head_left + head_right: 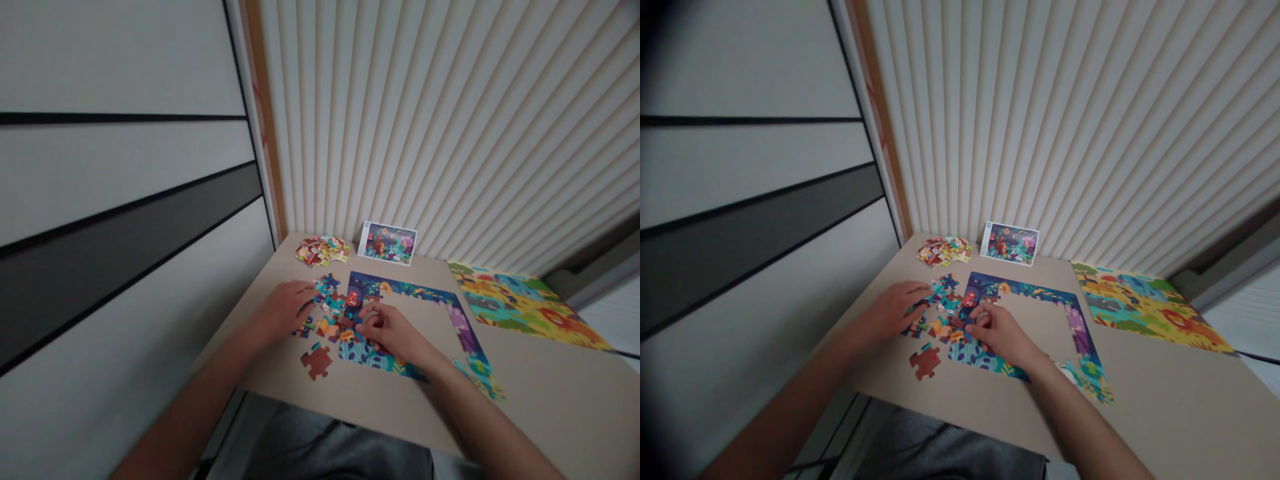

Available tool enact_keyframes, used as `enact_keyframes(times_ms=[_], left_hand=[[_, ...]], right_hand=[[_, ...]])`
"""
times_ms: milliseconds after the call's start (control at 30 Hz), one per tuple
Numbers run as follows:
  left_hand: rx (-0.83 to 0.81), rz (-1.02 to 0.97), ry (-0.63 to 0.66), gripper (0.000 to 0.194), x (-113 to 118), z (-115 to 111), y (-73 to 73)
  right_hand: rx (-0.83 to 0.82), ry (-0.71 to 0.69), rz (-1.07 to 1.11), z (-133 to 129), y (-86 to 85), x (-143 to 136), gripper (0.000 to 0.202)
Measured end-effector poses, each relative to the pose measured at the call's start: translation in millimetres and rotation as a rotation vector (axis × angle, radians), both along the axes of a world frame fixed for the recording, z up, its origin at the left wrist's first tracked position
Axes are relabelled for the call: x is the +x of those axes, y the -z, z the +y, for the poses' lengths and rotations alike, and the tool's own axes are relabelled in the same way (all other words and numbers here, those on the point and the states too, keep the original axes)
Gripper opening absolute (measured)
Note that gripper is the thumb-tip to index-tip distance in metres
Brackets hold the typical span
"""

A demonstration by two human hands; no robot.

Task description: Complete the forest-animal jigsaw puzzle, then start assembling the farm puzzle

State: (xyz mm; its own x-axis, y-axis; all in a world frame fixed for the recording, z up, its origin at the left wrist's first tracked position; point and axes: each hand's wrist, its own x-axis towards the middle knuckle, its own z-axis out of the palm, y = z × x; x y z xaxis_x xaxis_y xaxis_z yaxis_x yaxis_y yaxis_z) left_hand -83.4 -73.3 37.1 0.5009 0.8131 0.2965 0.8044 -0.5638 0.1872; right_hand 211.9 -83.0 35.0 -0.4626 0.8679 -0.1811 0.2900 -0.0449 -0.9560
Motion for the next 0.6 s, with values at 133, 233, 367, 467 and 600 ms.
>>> enact_keyframes(times_ms=[133,233,367,467,600], left_hand=[[0.003,0.024,-0.011,0.042,4.3,-18.4,25.2],[0.019,-0.013,-0.092,0.039,1.7,-17.7,33.4],[0.024,-0.054,-0.191,0.038,-1.8,-17.5,32.3],[0.036,-0.08,-0.251,0.044,-3.5,-19.0,31.5],[-0.015,-0.147,-0.282,0.052,-8.8,-15.6,35.9]], right_hand=[[0.228,-0.143,-0.142,-6.4,-4.6,-25.0,0.021],[0.47,-0.215,-0.317,0.7,-13.7,-27.8,0.016],[0.574,-0.203,-0.466,24.8,-19.8,-24.6,0.021],[0.636,-0.12,-0.544,45.6,-15.2,-26.6,0.022],[0.658,-0.151,-0.629,60.7,-2.0,-34.9,0.037]])
